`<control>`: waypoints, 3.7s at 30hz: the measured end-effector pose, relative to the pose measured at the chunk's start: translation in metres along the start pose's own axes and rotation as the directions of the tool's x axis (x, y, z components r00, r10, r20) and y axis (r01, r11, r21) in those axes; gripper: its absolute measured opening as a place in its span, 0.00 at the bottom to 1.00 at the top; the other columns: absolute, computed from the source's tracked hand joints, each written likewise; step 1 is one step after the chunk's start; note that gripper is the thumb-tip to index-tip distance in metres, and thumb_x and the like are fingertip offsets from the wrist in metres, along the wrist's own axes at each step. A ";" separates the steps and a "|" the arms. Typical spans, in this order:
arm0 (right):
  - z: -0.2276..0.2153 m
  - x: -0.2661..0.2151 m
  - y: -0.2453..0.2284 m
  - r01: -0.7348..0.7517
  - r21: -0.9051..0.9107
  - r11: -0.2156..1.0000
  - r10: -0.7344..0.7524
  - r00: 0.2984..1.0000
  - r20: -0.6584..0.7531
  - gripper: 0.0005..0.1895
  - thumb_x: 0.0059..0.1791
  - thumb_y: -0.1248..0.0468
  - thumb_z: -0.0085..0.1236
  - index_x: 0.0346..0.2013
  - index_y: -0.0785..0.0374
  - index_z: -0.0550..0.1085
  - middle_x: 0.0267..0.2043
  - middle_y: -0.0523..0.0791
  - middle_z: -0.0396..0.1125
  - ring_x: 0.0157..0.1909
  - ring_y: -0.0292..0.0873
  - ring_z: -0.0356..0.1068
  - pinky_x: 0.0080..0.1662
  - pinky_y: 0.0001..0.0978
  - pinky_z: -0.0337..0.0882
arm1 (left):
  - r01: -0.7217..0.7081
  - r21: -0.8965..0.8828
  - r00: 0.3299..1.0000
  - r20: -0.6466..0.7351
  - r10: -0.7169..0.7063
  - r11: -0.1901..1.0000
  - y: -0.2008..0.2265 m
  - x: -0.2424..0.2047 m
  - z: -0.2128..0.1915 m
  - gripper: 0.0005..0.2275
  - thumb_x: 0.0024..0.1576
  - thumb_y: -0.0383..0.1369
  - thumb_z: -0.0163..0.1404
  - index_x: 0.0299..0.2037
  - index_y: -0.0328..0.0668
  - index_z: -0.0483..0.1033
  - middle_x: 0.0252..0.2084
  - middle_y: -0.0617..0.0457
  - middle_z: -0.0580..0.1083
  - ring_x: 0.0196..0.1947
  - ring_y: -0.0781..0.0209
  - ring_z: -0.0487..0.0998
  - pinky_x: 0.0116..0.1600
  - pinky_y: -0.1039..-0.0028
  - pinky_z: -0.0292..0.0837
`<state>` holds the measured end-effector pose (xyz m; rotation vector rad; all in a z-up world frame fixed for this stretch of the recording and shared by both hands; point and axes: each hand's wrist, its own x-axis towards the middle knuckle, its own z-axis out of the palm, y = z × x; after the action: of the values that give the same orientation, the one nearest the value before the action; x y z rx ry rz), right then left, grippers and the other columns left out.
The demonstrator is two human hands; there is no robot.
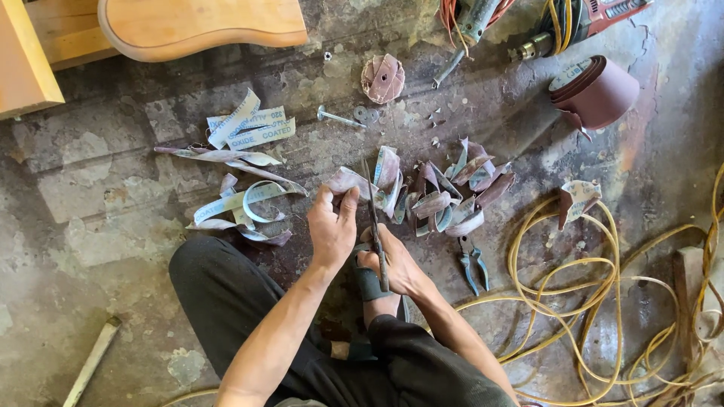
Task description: Cutting sandpaper into smaller strips using scissors.
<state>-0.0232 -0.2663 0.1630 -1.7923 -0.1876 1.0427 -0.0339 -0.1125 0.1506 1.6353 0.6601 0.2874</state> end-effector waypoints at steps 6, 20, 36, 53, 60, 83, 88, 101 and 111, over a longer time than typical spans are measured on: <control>0.001 -0.002 0.002 0.012 0.003 1.000 -0.012 1.000 0.001 0.21 0.40 0.56 0.57 0.41 0.68 0.68 0.34 0.51 0.64 0.38 0.46 0.65 0.45 0.38 0.68 | 0.037 0.040 0.999 0.014 -0.038 0.999 -0.003 -0.002 0.000 0.11 0.63 0.38 0.54 0.49 0.38 0.76 0.39 0.55 0.79 0.39 0.70 0.78 0.46 0.76 0.76; 0.005 0.000 -0.008 -0.025 -0.031 0.999 0.024 0.999 -0.037 0.13 0.42 0.60 0.54 0.32 0.68 0.67 0.26 0.48 0.68 0.31 0.44 0.70 0.39 0.38 0.71 | 0.405 -0.375 0.914 0.154 -0.375 0.834 -0.002 0.012 -0.011 0.06 0.62 0.29 0.55 0.45 0.37 0.77 0.35 0.56 0.77 0.31 0.71 0.74 0.35 0.77 0.70; 0.008 -0.005 -0.009 -0.036 0.116 0.993 0.016 0.986 0.169 0.22 0.43 0.55 0.52 0.46 0.65 0.68 0.37 0.46 0.63 0.41 0.42 0.61 0.47 0.35 0.66 | 0.451 -0.640 0.892 0.342 -0.296 0.621 0.011 0.026 -0.037 0.31 0.56 0.23 0.48 0.73 0.37 0.57 0.49 0.59 0.69 0.41 0.68 0.72 0.40 0.79 0.68; 0.010 -0.020 -0.031 0.085 -0.057 0.995 -0.080 0.994 0.076 0.21 0.43 0.57 0.55 0.46 0.65 0.66 0.36 0.49 0.62 0.39 0.45 0.63 0.46 0.39 0.67 | 0.368 -0.465 0.864 0.492 -0.111 0.805 0.019 0.015 -0.054 0.33 0.62 0.23 0.49 0.77 0.37 0.48 0.45 0.56 0.74 0.42 0.72 0.73 0.50 0.81 0.71; 0.010 -0.022 -0.029 0.051 -0.060 0.997 -0.047 0.997 0.057 0.16 0.43 0.60 0.55 0.38 0.66 0.66 0.30 0.50 0.66 0.35 0.45 0.68 0.41 0.39 0.70 | 0.303 -0.436 0.869 0.492 -0.058 0.848 0.020 0.013 -0.056 0.32 0.63 0.23 0.49 0.78 0.36 0.48 0.42 0.58 0.74 0.38 0.74 0.71 0.46 0.82 0.69; 0.021 -0.062 0.003 0.307 0.718 0.624 0.030 0.909 -0.415 0.05 0.47 0.65 0.50 0.35 0.64 0.67 0.31 0.45 0.60 0.33 0.40 0.61 0.38 0.35 0.65 | 0.263 -0.060 0.893 0.393 -0.219 0.963 -0.068 -0.003 0.036 0.10 0.59 0.34 0.58 0.42 0.32 0.79 0.33 0.48 0.78 0.29 0.63 0.76 0.37 0.69 0.73; 0.012 -0.039 0.008 0.294 0.778 0.555 -0.001 0.936 -0.353 0.06 0.46 0.65 0.48 0.37 0.64 0.67 0.32 0.45 0.61 0.34 0.40 0.61 0.37 0.35 0.67 | -0.096 0.344 0.988 0.149 0.047 0.934 -0.095 0.033 0.017 0.16 0.55 0.34 0.60 0.48 0.31 0.74 0.37 0.41 0.75 0.32 0.50 0.78 0.36 0.61 0.73; 0.004 0.034 -0.054 -0.044 0.218 0.975 0.086 0.979 -0.183 0.11 0.50 0.59 0.54 0.33 0.65 0.71 0.25 0.44 0.65 0.27 0.38 0.65 0.32 0.32 0.66 | -0.223 0.800 0.921 -0.015 0.390 0.557 -0.170 0.144 -0.072 0.09 0.55 0.30 0.55 0.45 0.41 0.75 0.45 0.41 0.73 0.43 0.39 0.76 0.42 0.57 0.75; 0.040 0.090 -0.048 0.298 0.121 0.947 -0.260 0.930 -0.259 0.14 0.52 0.65 0.62 0.51 0.64 0.73 0.44 0.40 0.68 0.42 0.32 0.66 0.43 0.26 0.68 | -0.276 0.188 0.959 -0.012 0.283 0.943 -0.039 0.023 -0.092 0.09 0.63 0.20 0.48 0.51 0.37 0.73 0.49 0.43 0.76 0.51 0.44 0.80 0.53 0.65 0.77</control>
<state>0.0184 -0.1663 0.1465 -1.6716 -0.1986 0.6143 -0.0743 -0.0221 0.1256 1.9089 0.4929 0.4773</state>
